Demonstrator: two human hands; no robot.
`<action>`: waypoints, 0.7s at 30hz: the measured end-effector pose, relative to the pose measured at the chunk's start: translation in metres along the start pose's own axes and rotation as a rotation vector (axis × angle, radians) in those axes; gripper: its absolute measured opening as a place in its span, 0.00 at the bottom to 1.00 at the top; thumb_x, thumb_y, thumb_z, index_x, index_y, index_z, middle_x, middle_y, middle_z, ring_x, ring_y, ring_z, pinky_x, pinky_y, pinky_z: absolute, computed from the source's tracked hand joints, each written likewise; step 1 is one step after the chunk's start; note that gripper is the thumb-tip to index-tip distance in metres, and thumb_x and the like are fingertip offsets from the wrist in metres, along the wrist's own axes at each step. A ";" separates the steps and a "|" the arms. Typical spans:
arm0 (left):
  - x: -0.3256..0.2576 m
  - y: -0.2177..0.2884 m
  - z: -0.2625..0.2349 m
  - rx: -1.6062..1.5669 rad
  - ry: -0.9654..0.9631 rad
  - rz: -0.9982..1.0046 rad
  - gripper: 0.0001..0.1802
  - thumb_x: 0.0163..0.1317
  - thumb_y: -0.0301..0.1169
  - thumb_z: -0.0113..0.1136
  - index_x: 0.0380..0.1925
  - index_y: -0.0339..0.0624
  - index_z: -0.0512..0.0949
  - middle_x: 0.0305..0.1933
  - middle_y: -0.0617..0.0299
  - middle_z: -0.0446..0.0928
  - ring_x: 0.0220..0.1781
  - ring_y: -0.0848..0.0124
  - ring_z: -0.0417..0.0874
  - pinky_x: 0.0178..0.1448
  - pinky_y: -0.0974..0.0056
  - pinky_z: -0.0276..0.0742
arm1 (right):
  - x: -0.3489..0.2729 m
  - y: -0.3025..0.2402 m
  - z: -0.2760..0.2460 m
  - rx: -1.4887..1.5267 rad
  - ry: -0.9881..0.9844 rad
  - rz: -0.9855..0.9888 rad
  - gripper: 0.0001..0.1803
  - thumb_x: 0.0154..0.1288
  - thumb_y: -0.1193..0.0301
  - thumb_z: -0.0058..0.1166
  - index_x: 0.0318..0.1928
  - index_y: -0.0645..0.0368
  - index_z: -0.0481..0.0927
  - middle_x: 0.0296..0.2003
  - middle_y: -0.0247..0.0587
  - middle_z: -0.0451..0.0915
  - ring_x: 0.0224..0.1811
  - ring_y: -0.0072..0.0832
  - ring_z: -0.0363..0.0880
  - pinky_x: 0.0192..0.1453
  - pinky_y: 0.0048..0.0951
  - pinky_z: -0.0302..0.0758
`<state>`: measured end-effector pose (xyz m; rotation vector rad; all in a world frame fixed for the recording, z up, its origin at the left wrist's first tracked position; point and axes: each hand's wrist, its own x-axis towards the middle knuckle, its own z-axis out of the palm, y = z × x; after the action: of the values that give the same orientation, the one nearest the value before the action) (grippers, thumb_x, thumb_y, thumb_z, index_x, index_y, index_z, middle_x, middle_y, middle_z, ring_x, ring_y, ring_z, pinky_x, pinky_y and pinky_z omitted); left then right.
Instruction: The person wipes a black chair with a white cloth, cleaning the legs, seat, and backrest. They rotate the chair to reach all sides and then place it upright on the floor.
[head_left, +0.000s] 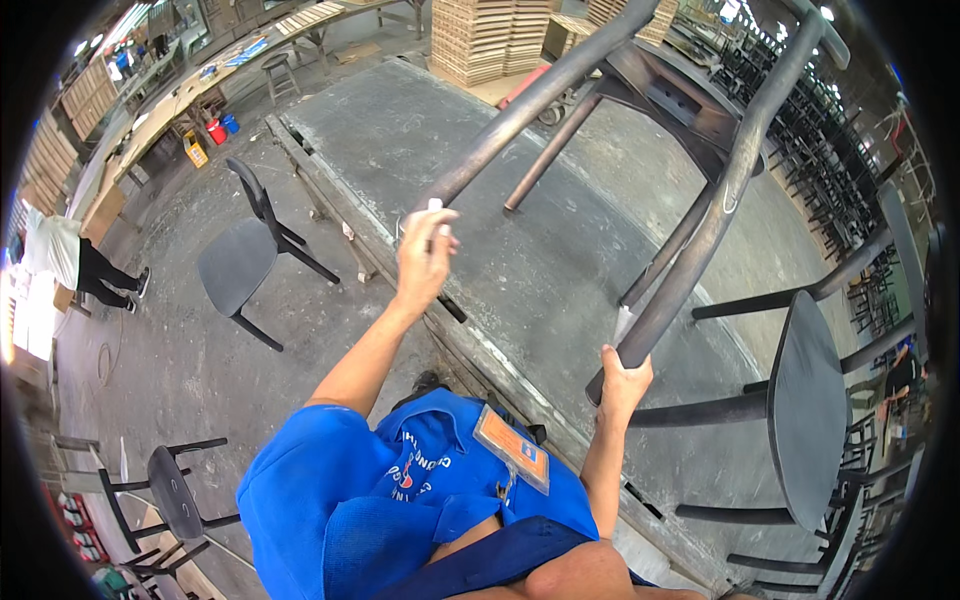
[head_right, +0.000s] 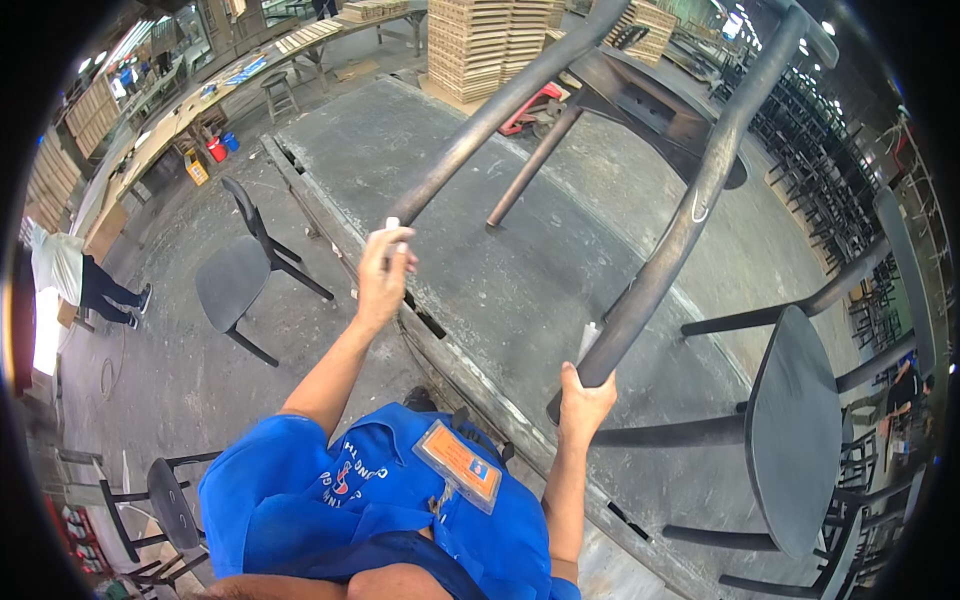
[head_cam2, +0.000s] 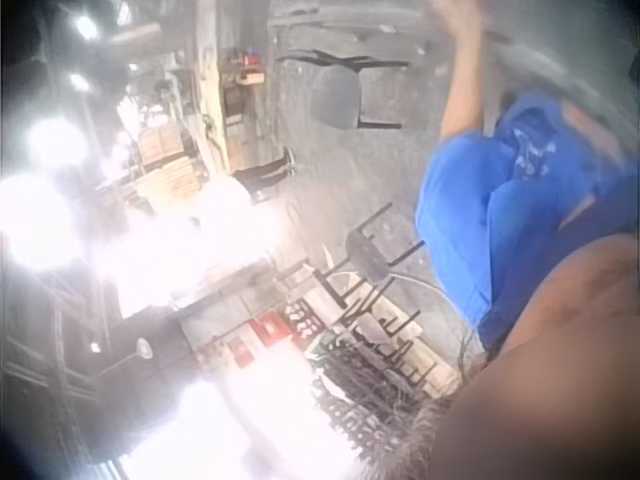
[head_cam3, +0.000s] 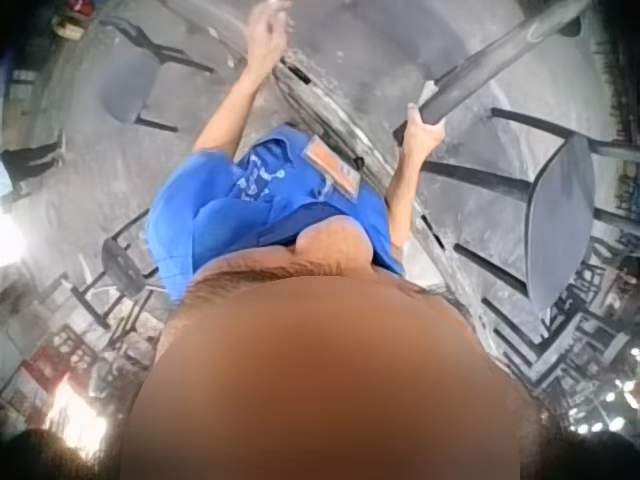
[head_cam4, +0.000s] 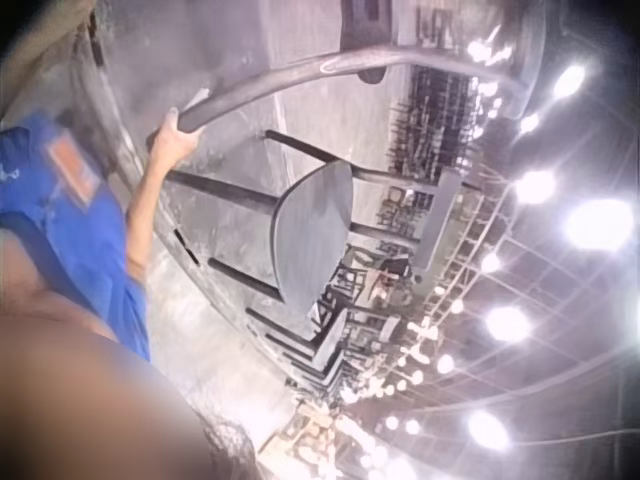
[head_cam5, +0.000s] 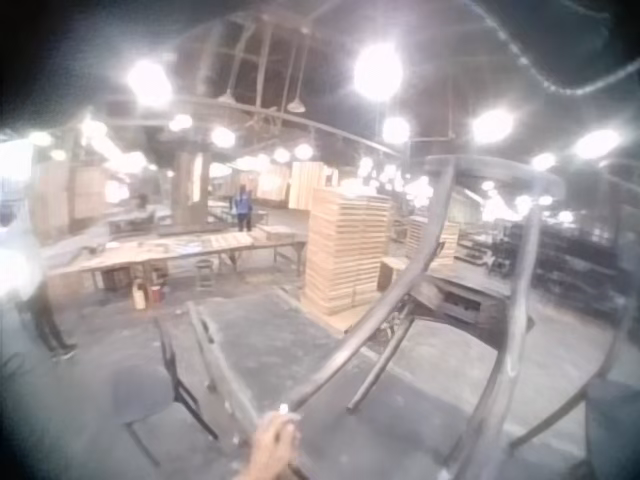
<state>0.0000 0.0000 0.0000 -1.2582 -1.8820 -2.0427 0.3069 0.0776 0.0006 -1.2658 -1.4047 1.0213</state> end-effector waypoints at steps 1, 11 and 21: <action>0.004 -0.003 0.000 -0.017 0.009 0.008 0.12 0.66 0.21 0.49 0.48 0.39 0.75 0.46 0.59 0.70 0.35 0.76 0.78 0.35 0.72 0.77 | 0.001 0.001 -0.001 0.002 0.004 -0.016 0.19 0.50 0.75 0.62 0.44 0.67 0.75 0.32 0.36 0.75 0.34 0.24 0.71 0.42 0.26 0.70; 0.079 -0.050 -0.008 -0.273 -0.237 -0.378 0.15 0.56 0.32 0.67 0.42 0.39 0.80 0.44 0.63 0.78 0.47 0.71 0.76 0.52 0.65 0.71 | -0.015 0.012 0.000 -0.041 0.072 0.019 0.15 0.47 0.76 0.63 0.36 0.67 0.75 0.29 0.35 0.74 0.31 0.23 0.70 0.38 0.27 0.70; 0.099 -0.068 -0.012 -0.696 -0.540 -0.588 0.18 0.57 0.33 0.67 0.47 0.41 0.76 0.51 0.65 0.73 0.53 0.75 0.71 0.59 0.69 0.64 | -0.030 0.015 0.003 -0.079 0.166 0.081 0.14 0.46 0.76 0.64 0.35 0.64 0.73 0.28 0.32 0.72 0.29 0.21 0.70 0.36 0.25 0.70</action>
<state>-0.1097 0.0502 0.0082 -1.6783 -1.9810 -3.1214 0.3069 0.0498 -0.0181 -1.4415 -1.2856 0.9000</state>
